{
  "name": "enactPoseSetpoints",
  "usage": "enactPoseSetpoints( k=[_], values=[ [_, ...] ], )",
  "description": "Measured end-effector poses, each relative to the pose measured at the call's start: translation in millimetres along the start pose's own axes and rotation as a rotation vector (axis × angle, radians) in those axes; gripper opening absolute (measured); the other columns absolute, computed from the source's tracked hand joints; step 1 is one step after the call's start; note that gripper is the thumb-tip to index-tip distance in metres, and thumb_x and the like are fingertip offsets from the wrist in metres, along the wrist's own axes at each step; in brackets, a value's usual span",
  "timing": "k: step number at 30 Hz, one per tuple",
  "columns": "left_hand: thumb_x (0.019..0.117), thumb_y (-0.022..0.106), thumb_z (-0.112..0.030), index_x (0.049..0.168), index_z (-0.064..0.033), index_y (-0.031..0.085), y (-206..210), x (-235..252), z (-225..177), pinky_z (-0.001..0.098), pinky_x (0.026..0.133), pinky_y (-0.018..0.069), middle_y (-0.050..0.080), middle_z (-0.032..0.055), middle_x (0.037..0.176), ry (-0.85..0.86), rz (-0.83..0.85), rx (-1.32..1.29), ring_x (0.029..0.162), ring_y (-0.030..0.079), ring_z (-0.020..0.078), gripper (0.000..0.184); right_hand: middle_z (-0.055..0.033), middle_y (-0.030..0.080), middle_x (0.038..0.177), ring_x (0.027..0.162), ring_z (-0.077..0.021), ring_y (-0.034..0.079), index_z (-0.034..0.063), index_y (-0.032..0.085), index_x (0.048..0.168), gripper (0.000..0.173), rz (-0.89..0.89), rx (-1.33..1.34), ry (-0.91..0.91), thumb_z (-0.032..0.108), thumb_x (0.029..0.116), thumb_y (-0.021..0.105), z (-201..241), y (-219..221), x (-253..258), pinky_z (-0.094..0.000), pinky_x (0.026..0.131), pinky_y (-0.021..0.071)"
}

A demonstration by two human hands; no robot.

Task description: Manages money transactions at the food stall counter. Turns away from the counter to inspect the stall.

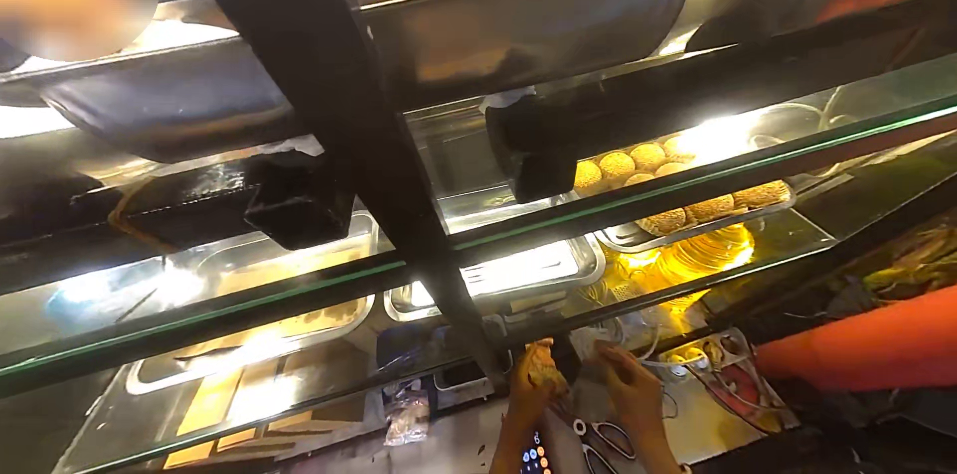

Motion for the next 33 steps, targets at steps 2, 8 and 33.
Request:
enactPoseSetpoints(
  k=[2, 8, 33],
  values=[
    [0.0872, 0.076, -0.007, 0.145, 0.0063, 0.044, 12.5, 34.2, 7.0, 0.047, 0.097, 0.0567, 0.057, 0.0299, 0.134, -0.123, -0.034, 0.006, 0.116, 0.065, 0.0354, 0.068, -0.0124, 0.076, 0.11, 0.1, -0.0185, 0.073, -0.0017, 0.076, 0.108, 0.021, 0.043, 0.17, 0.187, 0.004, 0.0914, 0.064, -17.2, -21.5, -6.5, -0.0364, 0.089, 0.06],
    [0.0967, 0.07, -0.03, 0.154, 0.0037, 0.037, 18.6, 22.6, -34.4, 0.0467, 0.118, 0.0369, 0.037, 0.0312, 0.156, -0.175, 0.026, 0.343, 0.144, 0.042, 0.0402, 0.074, -0.0116, 0.073, 0.111, 0.091, -0.0182, 0.068, 0.0029, 0.072, 0.116, 0.029, 0.878, 0.017, 0.506, 0.002, 0.0965, 0.051, -70.8, 1.4, -54.2, -0.0404, 0.079, 0.0559],
    [0.1129, 0.029, -0.021, 0.137, 0.0085, 0.046, -30.9, -94.2, -16.2, 0.0419, 0.095, 0.0581, 0.07, 0.0208, 0.118, -0.186, -0.37, -0.728, 0.107, 0.071, 0.0251, 0.042, -0.0182, 0.07, 0.105, 0.082, -0.025, 0.071, -0.001, 0.048, 0.138, 0.035, 0.487, 0.292, 0.734, 0.022, 0.1116, 0.043, -13.6, 118.4, 24.3, -0.0404, 0.072, 0.059]
  ],
)
Point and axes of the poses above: each hand's wrist, its own x-axis towards the middle knuckle, its own y-axis out of the palm, z = x × y, the point moved 7 cm from there along x, towards the middle knuckle
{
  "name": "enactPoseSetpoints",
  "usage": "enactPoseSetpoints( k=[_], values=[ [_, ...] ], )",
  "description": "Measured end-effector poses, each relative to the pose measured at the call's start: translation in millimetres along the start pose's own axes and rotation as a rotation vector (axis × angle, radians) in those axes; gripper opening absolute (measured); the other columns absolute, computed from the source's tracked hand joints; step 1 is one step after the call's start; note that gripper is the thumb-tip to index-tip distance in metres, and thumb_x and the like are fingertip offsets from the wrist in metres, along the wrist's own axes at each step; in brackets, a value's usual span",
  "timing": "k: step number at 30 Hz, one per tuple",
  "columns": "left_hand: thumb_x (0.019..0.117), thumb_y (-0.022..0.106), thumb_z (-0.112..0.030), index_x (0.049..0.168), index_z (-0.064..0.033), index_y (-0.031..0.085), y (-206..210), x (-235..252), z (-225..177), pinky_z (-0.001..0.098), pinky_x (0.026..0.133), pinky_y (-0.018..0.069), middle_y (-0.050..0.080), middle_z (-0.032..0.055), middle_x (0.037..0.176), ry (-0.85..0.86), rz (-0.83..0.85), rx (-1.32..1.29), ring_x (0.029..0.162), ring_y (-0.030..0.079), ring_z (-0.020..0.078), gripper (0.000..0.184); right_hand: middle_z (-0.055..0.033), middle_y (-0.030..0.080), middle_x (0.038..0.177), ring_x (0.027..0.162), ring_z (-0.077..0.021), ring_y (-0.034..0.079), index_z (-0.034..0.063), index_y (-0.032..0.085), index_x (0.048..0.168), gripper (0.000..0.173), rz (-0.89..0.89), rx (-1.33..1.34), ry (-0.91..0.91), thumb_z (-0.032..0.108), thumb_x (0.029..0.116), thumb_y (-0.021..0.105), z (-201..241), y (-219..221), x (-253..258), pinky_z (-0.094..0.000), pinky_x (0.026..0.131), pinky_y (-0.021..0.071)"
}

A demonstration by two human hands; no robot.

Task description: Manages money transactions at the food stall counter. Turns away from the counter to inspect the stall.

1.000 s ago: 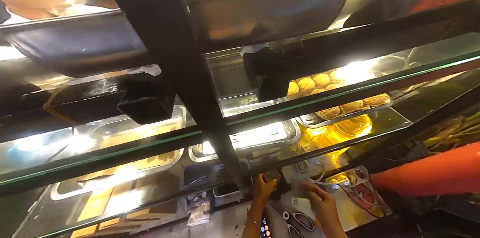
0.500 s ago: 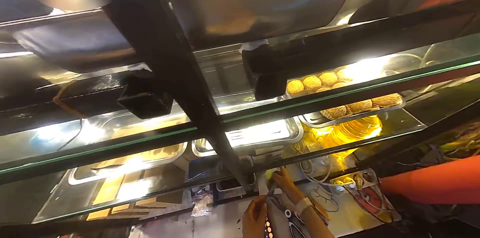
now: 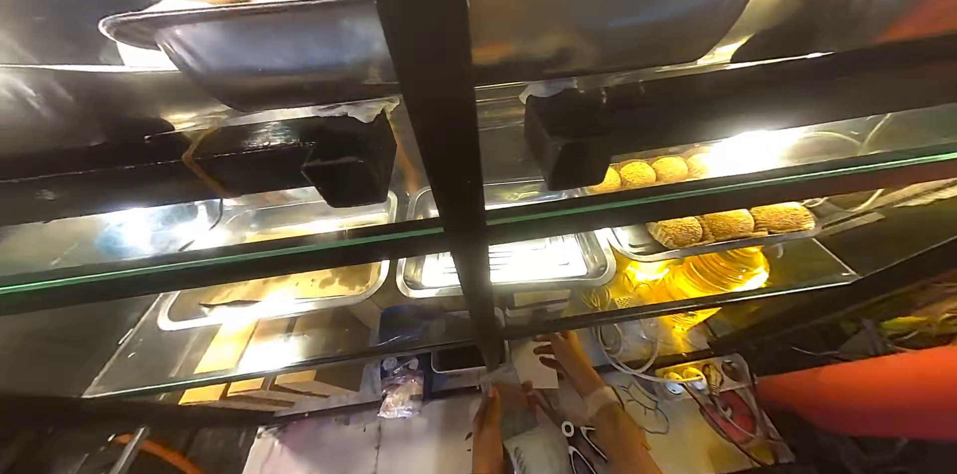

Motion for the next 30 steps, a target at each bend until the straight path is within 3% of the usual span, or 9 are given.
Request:
enactPoseSetpoints(
  k=[4, 7, 12, 16, 20, 22, 25, 28, 30],
  values=[
    [0.112, 0.031, -0.016, 0.141, 0.0033, 0.041, -8.3, -21.5, -5.5, 0.0395, 0.086, 0.0619, 0.073, 0.0154, 0.105, -0.079, 0.107, -0.005, 0.092, 0.074, 0.0223, 0.036, -0.0162, 0.063, 0.097, 0.078, -0.0243, 0.065, -0.003, 0.051, 0.132, 0.034, -0.085, 0.059, 0.006, 0.022, 0.1119, 0.041, -11.2, 5.0, 2.7, -0.0407, 0.068, 0.0557],
    [0.1046, 0.038, -0.002, 0.15, 0.0015, 0.033, -19.4, -27.0, -7.7, 0.0417, 0.089, 0.0601, 0.072, 0.0171, 0.112, -0.07, 0.247, -0.068, 0.096, 0.073, 0.0254, 0.046, -0.0148, 0.063, 0.09, 0.072, -0.0221, 0.064, -0.0025, 0.052, 0.133, 0.039, -0.057, -0.029, -0.003, 0.028, 0.1123, 0.04, -46.4, -12.3, -36.1, -0.0398, 0.065, 0.0556],
    [0.0885, 0.042, 0.016, 0.127, 0.0057, 0.044, -38.8, -31.4, -8.3, 0.0374, 0.082, 0.0618, 0.073, 0.0129, 0.102, -0.036, 0.127, 0.044, 0.089, 0.073, 0.0198, 0.04, -0.0179, 0.074, 0.096, 0.083, -0.0295, 0.072, -0.0023, 0.07, 0.114, 0.034, -0.038, -0.678, -0.096, 0.027, 0.1053, 0.055, -48.0, -63.8, -70.3, -0.0504, 0.081, 0.0588],
    [0.0945, 0.04, 0.009, 0.114, 0.0019, 0.053, -25.6, -32.9, -2.6, 0.0336, 0.075, 0.062, 0.074, 0.0088, 0.089, -0.127, 0.052, 0.002, 0.079, 0.073, 0.0162, 0.024, -0.0182, 0.073, 0.089, 0.08, -0.0321, 0.072, -0.0027, 0.072, 0.107, 0.032, -0.266, -0.786, -0.567, 0.026, 0.1031, 0.059, 39.3, -39.8, -79.3, -0.0526, 0.077, 0.0589],
    [0.104, 0.032, -0.007, 0.115, 0.0005, 0.06, 4.5, -36.3, 14.5, 0.034, 0.076, 0.0614, 0.074, 0.0138, 0.098, -0.327, 0.106, -0.328, 0.082, 0.073, 0.0201, 0.031, -0.0216, 0.064, 0.134, 0.134, -0.0389, 0.053, -0.0011, 0.064, 0.134, 0.048, -0.122, -1.32, -0.393, 0.031, 0.0978, 0.064, 50.5, 7.7, -47.9, -0.0532, 0.117, 0.0341],
    [0.1048, 0.031, -0.01, 0.118, -0.0002, 0.058, 10.2, -29.9, 20.0, 0.0348, 0.076, 0.0611, 0.073, 0.0136, 0.101, -0.342, 0.113, -0.406, 0.084, 0.073, 0.0208, 0.032, -0.02, 0.066, 0.133, 0.133, -0.0375, 0.054, 0.0004, 0.065, 0.132, 0.041, -0.108, -1.35, -0.4, 0.022, 0.0968, 0.065, 46.4, 12.3, -40.0, -0.0526, 0.117, 0.0321],
    [0.1064, 0.029, -0.014, 0.118, -0.0018, 0.058, 13.0, -25.2, 21.4, 0.0354, 0.076, 0.0614, 0.073, 0.0129, 0.1, -0.335, 0.101, -0.45, 0.084, 0.073, 0.0207, 0.033, -0.0213, 0.072, 0.116, 0.117, -0.0374, 0.065, -0.0029, 0.074, 0.112, 0.025, -0.187, -1.055, -0.524, 0.012, 0.0941, 0.065, 49.1, -9.0, -42.6, -0.0514, 0.109, 0.0457],
    [0.1084, 0.03, -0.016, 0.116, -0.002, 0.057, 15.0, -24.7, 29.5, 0.0361, 0.076, 0.0621, 0.072, 0.0134, 0.097, -0.349, 0.135, -0.463, 0.084, 0.073, 0.0218, 0.032, -0.0171, 0.074, 0.112, 0.11, -0.0338, 0.069, 0.0014, 0.073, 0.119, 0.035, -0.171, -0.923, -0.573, 0.028, 0.0975, 0.068, 46.5, -24.5, -45.2, -0.0512, 0.103, 0.051],
    [0.1093, 0.032, -0.018, 0.117, -0.0023, 0.057, 16.4, -20.3, 32.7, 0.0356, 0.075, 0.0621, 0.071, 0.0133, 0.095, -0.349, 0.144, -0.417, 0.083, 0.072, 0.0215, 0.031, -0.0125, 0.071, 0.125, 0.122, -0.0328, 0.063, 0.0095, 0.068, 0.132, 0.058, -0.06, -1.052, -0.577, 0.053, 0.0932, 0.066, 43.2, -13.4, -53.4, -0.0557, 0.108, 0.0455]
  ],
)
Point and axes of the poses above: each hand's wrist, its own x-axis towards the middle knuckle, its own y-axis out of the palm, z = x × y, the point moved 7 cm from there along x, towards the middle knuckle
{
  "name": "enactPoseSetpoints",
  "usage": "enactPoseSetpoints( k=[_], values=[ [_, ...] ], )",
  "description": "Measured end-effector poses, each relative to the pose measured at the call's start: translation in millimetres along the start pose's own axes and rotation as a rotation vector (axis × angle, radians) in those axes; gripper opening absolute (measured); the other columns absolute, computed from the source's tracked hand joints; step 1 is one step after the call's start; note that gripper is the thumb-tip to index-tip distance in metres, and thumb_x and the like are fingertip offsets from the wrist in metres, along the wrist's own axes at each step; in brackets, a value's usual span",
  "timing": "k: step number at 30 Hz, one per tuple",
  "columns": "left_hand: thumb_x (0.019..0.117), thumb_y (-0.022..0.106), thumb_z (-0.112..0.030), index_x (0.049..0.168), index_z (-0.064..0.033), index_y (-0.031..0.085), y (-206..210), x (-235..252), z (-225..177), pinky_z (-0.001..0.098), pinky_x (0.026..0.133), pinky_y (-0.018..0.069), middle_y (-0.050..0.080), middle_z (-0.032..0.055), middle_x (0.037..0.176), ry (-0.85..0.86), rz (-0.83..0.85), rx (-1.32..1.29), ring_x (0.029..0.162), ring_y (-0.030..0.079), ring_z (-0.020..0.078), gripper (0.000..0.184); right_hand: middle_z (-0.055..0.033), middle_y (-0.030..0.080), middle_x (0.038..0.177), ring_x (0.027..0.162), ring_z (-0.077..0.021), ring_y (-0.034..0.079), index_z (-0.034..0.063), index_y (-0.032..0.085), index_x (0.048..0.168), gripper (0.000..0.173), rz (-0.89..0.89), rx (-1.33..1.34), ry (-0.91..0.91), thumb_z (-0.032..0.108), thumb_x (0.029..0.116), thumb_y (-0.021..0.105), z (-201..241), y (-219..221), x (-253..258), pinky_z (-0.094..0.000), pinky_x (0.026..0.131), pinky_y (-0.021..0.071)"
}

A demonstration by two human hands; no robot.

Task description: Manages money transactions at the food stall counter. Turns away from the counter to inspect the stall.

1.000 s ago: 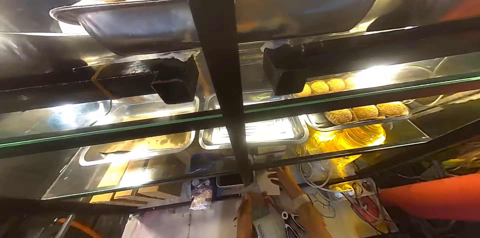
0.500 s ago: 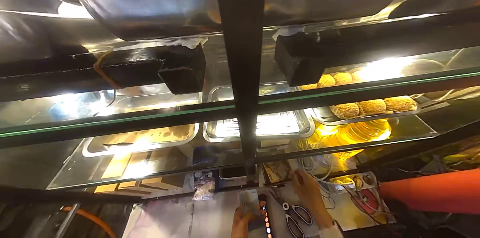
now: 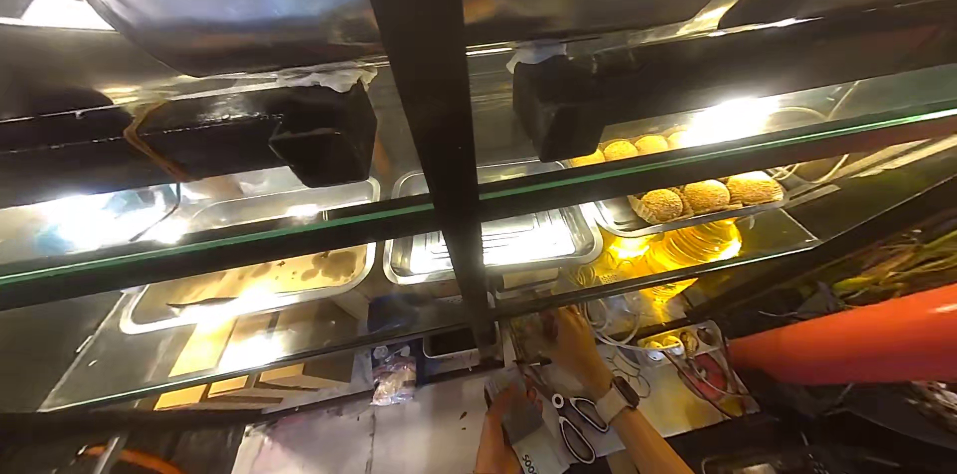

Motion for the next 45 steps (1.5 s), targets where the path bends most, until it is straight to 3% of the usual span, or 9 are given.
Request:
enactPoseSetpoints(
  k=[2, 4, 10, 13, 19, 23, 26, 32, 45],
  values=[
    [0.1099, 0.034, -0.02, 0.117, -0.003, 0.056, -2.7, 4.6, 0.4, 0.0365, 0.075, 0.0623, 0.07, 0.0132, 0.093, -0.009, -0.029, 0.017, 0.082, 0.072, 0.022, 0.029, -0.0096, 0.059, 0.145, 0.142, -0.0341, 0.046, 0.0164, 0.061, 0.143, 0.065, 0.226, -0.122, -0.028, 0.055, 0.0906, 0.067, 12.7, 16.6, -12.9, -0.0621, 0.113, 0.0352],
    [0.1105, 0.035, -0.022, 0.118, -0.0029, 0.057, -8.1, 8.4, 1.9, 0.0377, 0.076, 0.0622, 0.071, 0.0136, 0.094, -0.031, -0.05, 0.017, 0.083, 0.072, 0.0228, 0.03, -0.0059, 0.063, 0.142, 0.141, -0.0323, 0.047, 0.0161, 0.071, 0.129, 0.038, 0.261, -0.186, -0.075, 0.034, 0.0961, 0.065, 16.7, 30.7, -27.9, -0.0594, 0.114, 0.034],
    [0.1125, 0.028, -0.033, 0.115, -0.0053, 0.056, 23.5, -14.2, -11.6, 0.0285, 0.067, 0.0595, 0.067, 0.0071, 0.085, -0.114, -0.183, 0.238, 0.074, 0.069, 0.0141, 0.04, -0.0009, 0.065, 0.142, 0.14, -0.0332, 0.052, 0.0194, 0.08, 0.114, 0.025, -0.256, -0.067, -0.341, 0.02, 0.099, 0.06, 3.5, 27.5, -65.1, -0.0609, 0.115, 0.0379],
    [0.1103, 0.032, -0.047, 0.122, -0.0034, 0.059, 2.4, 4.1, -5.7, 0.0401, 0.081, 0.0617, 0.072, 0.014, 0.099, -0.145, -0.017, 0.216, 0.09, 0.072, 0.0238, 0.052, 0.0051, 0.073, 0.127, 0.13, -0.0236, 0.061, 0.0276, 0.081, 0.111, 0.025, -0.416, -0.028, -0.472, 0.022, 0.0972, 0.061, 13.9, 19.7, -94.7, -0.0507, 0.11, 0.0466],
    [0.1104, 0.038, -0.015, 0.128, -0.0004, 0.053, -14.4, 14.7, -13.2, 0.0332, 0.078, 0.0614, 0.073, 0.0105, 0.099, 0.049, -0.063, 0.44, 0.087, 0.072, 0.0169, 0.028, -0.0029, 0.078, 0.105, 0.105, -0.0136, 0.072, 0.0109, 0.08, 0.104, 0.025, 0.051, 0.343, -0.523, 0.028, 0.1027, 0.062, 32.4, 22.5, -105.7, -0.0392, 0.101, 0.0555],
    [0.1119, 0.037, -0.021, 0.131, 0.0049, 0.056, -35.0, 21.4, -10.3, 0.04, 0.081, 0.0619, 0.072, 0.0203, 0.109, 0.015, -0.033, 0.302, 0.091, 0.074, 0.0273, 0.037, -0.0075, 0.074, 0.116, 0.105, -0.0147, 0.072, 0.0025, 0.065, 0.125, 0.027, 0.196, 0.43, -0.35, 0.011, 0.106, 0.048, 22.1, 2.9, -31.5, -0.0346, 0.096, 0.0587],
    [0.111, 0.04, -0.02, 0.127, 0.0035, 0.056, -35.9, 14.5, -9.3, 0.0398, 0.076, 0.0626, 0.073, 0.0187, 0.104, 0.012, -0.038, 0.286, 0.086, 0.074, 0.027, 0.033, -0.0188, 0.065, 0.132, 0.121, -0.0317, 0.064, 0.0013, 0.055, 0.139, 0.038, 0.45, 0.078, -0.287, 0.002, 0.1013, 0.045, 7.3, 26.5, 6.4, -0.0492, 0.106, 0.0492],
    [0.1116, 0.039, -0.022, 0.129, 0.0027, 0.056, -46.1, 3.5, -16.4, 0.0397, 0.076, 0.0622, 0.073, 0.0179, 0.104, 0.038, -0.099, 0.28, 0.086, 0.074, 0.0263, 0.035, -0.0206, 0.055, 0.147, 0.142, -0.0344, 0.048, -0.0007, 0.043, 0.151, 0.052, 0.517, -0.157, -0.284, 0.013, 0.1023, 0.055, 6.1, 27.8, 21.9, -0.0469, 0.121, 0.034],
    [0.1117, 0.037, -0.02, 0.123, 0.0026, 0.057, -42.5, 5.8, -6.5, 0.0377, 0.071, 0.0623, 0.072, 0.0172, 0.096, 0.005, -0.091, 0.239, 0.079, 0.073, 0.0249, 0.032, -0.0205, 0.068, 0.129, 0.123, -0.0367, 0.063, 0.0069, 0.067, 0.133, 0.037, 0.43, -0.183, -0.386, 0.016, 0.1088, 0.041, 3.1, 37.7, 35.1, -0.0535, 0.108, 0.0465]
  ],
)
Point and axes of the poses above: each hand's wrist, its own x-axis towards the middle knuckle, its own y-axis out of the palm, z = x × y, the point moved 7 cm from there along x, towards the middle knuckle
